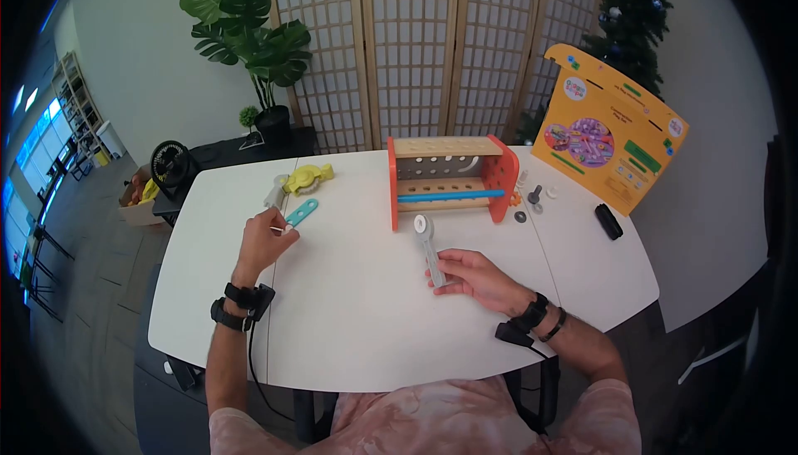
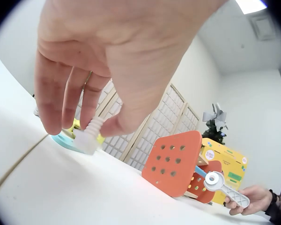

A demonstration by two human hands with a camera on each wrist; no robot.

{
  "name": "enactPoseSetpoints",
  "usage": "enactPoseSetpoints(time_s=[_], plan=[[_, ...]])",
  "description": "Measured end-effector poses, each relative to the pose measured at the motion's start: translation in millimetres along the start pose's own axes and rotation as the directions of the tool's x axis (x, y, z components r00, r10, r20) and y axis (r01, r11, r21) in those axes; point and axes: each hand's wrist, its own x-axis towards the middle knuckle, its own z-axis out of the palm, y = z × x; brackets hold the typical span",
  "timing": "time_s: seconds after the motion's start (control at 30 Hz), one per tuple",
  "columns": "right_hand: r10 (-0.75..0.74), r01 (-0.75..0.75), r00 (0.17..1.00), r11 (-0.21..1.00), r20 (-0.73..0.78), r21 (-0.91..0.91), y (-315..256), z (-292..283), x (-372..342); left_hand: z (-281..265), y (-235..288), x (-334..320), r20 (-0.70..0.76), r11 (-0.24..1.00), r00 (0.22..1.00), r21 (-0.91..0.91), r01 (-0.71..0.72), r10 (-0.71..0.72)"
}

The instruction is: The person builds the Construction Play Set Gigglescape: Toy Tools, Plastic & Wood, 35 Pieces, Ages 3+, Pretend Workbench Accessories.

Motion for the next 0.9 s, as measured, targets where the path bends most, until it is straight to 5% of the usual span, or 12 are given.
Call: enactPoseSetpoints(time_s=[0.13, 0.27, 0.53, 0.9], plan=[[-0.021, 0.020, 1.000, 1.000, -0.022, -0.010, -11.5, -10.4, 10.1, 16.2, 25.3, 16.7, 0.021, 0.967, 0.988, -0.208, -0.145, 0.153], [-0.053, 0.054, 0.998, 0.998, -0.037, 0.035, -16.5, -16.5, 24.9, 32.7, 51.6, 37.2, 0.054, 0.953, 0.967, -0.189, -0.236, 0.250], [-0.085, 0.099, 0.989, 0.988, -0.118, 0.121, -13.5, -23.4, 54.6, 89.0, 65.6, 80.2, 0.214, 0.935, 0.950, -0.322, -0.150, 0.226], [-0.093, 0.106, 0.988, 0.989, -0.120, 0.103, -16.2, -21.6, 64.5, 150.1, 81.0, 125.3, 0.064, 0.948, 0.961, -0.190, -0.254, 0.270]])
